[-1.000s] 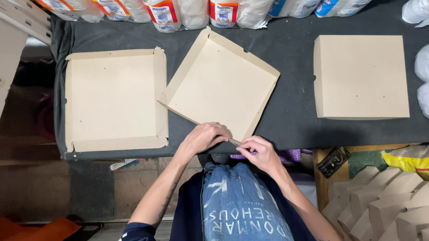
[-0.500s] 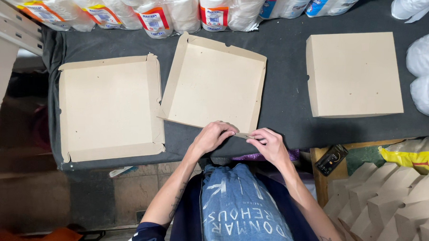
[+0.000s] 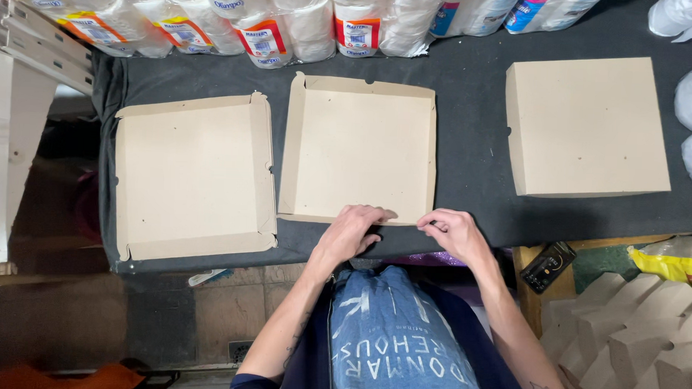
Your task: The person repeatedly folds cardboard flats into square boxes by hand on a worktable, stacking each finished box onto a pile.
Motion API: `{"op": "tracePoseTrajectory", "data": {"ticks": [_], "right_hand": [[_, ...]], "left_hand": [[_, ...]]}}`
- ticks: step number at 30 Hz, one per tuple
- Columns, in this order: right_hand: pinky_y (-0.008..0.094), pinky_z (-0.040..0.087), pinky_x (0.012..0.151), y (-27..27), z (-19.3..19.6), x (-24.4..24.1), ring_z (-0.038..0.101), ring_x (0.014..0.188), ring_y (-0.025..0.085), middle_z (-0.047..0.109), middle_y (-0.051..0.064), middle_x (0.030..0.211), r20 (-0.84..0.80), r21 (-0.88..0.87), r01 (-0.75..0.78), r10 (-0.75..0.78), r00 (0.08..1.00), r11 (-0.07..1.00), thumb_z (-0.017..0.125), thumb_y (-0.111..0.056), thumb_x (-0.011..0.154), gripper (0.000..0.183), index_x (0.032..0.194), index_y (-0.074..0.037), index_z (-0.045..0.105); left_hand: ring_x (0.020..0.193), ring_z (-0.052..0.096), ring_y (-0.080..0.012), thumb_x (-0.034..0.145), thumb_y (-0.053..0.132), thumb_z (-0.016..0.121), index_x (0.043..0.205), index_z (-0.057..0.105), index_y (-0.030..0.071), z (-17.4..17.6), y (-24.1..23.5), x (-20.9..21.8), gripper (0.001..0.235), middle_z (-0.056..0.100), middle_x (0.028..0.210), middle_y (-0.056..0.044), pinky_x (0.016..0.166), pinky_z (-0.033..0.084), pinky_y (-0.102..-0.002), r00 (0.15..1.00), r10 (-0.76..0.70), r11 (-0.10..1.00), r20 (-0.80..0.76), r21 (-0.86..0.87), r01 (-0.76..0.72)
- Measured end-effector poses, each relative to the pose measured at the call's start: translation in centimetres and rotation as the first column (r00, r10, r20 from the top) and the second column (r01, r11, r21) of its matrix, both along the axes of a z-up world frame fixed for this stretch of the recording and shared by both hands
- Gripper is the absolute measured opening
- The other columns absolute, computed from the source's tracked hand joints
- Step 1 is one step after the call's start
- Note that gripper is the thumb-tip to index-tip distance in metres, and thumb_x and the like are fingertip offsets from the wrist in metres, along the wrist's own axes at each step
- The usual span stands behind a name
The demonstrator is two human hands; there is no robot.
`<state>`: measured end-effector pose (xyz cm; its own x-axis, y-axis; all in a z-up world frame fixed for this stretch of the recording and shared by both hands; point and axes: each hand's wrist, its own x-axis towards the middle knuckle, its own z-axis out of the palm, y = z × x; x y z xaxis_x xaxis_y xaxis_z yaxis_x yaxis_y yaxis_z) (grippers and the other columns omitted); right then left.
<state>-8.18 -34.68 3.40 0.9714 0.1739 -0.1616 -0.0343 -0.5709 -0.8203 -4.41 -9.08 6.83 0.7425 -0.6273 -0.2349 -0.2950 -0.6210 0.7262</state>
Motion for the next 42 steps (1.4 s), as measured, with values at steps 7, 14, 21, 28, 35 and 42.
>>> {"op": "tracePoseTrajectory", "data": {"ticks": [7, 14, 21, 28, 35, 42], "right_hand": [[0.030, 0.062, 0.073, -4.4, -3.1, 1.1, 0.075, 0.089, 0.020, 0.075, 0.001, 0.109, 0.208, -0.204, 0.291, -0.249, 0.946, 0.935, 0.071, 0.001, 0.093, 0.021, 0.102, -0.016, 0.078], [0.036, 0.066, 0.077, 3.9, -1.2, -0.7, 0.077, 0.093, 0.028, 0.075, 0.004, 0.118, 0.105, -0.153, -0.086, 0.102, 0.989, 0.985, 0.073, -0.006, 0.088, 0.028, 0.113, -0.018, 0.077], [0.038, 0.063, 0.083, 4.6, -2.9, -1.6, 0.072, 0.099, 0.024, 0.073, 0.001, 0.100, 0.183, -0.166, -0.168, 0.198, 0.963, 0.972, 0.088, -0.030, 0.076, 0.031, 0.100, -0.016, 0.073], [0.040, 0.061, 0.087, 2.7, -3.6, -2.5, 0.070, 0.103, 0.027, 0.069, 0.002, 0.105, 0.272, -0.219, -0.086, 0.145, 0.951, 0.972, 0.091, -0.033, 0.072, 0.037, 0.096, -0.014, 0.069], [0.044, 0.060, 0.084, 3.3, -3.4, -3.3, 0.069, 0.101, 0.031, 0.067, 0.004, 0.105, 0.423, -0.195, -0.057, 0.137, 0.896, 0.979, 0.092, -0.036, 0.072, 0.039, 0.094, -0.012, 0.068], [0.033, 0.060, 0.075, 3.7, -3.8, -3.8, 0.072, 0.085, 0.021, 0.071, -0.001, 0.096, 0.424, -0.145, -0.012, 0.073, 0.903, 0.989, 0.084, -0.023, 0.083, 0.017, 0.089, -0.016, 0.070]], "left_hand": [[0.113, 0.058, -0.0157, 0.087, 0.033, 0.077, 0.102, 0.064, 0.025, -5.3, 5.9, -0.5, 0.022, 0.059, 0.100, 0.008, 0.098, 0.045, -0.035, 0.962, -0.082, 0.888, 0.262, 0.457, -0.049], [0.107, 0.066, -0.0136, 0.099, 0.024, 0.064, 0.113, 0.072, 0.025, -8.8, 2.5, -4.0, 0.016, 0.071, 0.098, 0.005, 0.099, 0.048, -0.032, 0.973, -0.031, 0.964, 0.227, 0.263, -0.030], [0.126, 0.058, -0.0239, 0.087, 0.020, 0.075, 0.132, 0.064, 0.014, -7.5, 3.5, -3.5, 0.047, 0.071, 0.120, -0.004, 0.115, 0.038, -0.044, 0.973, -0.127, 0.991, 0.192, 0.057, 0.118], [0.115, 0.059, -0.0133, 0.094, 0.042, 0.066, 0.106, 0.072, 0.025, -7.5, 4.7, -0.9, 0.022, 0.070, 0.104, 0.008, 0.112, 0.041, -0.036, 0.898, -0.195, 0.980, 0.394, 0.106, 0.166], [0.112, 0.059, -0.0108, 0.099, 0.051, 0.055, 0.101, 0.073, 0.029, -8.2, 3.6, 0.1, 0.028, 0.063, 0.099, 0.008, 0.103, 0.045, -0.030, 0.859, -0.242, 0.968, 0.452, 0.056, 0.243], [0.102, 0.062, -0.0138, 0.105, 0.051, 0.047, 0.099, 0.071, 0.023, -7.4, 2.0, 1.6, 0.037, 0.061, 0.091, 0.005, 0.097, 0.046, -0.032, 0.890, -0.223, 0.975, 0.398, 0.071, 0.213]]}}
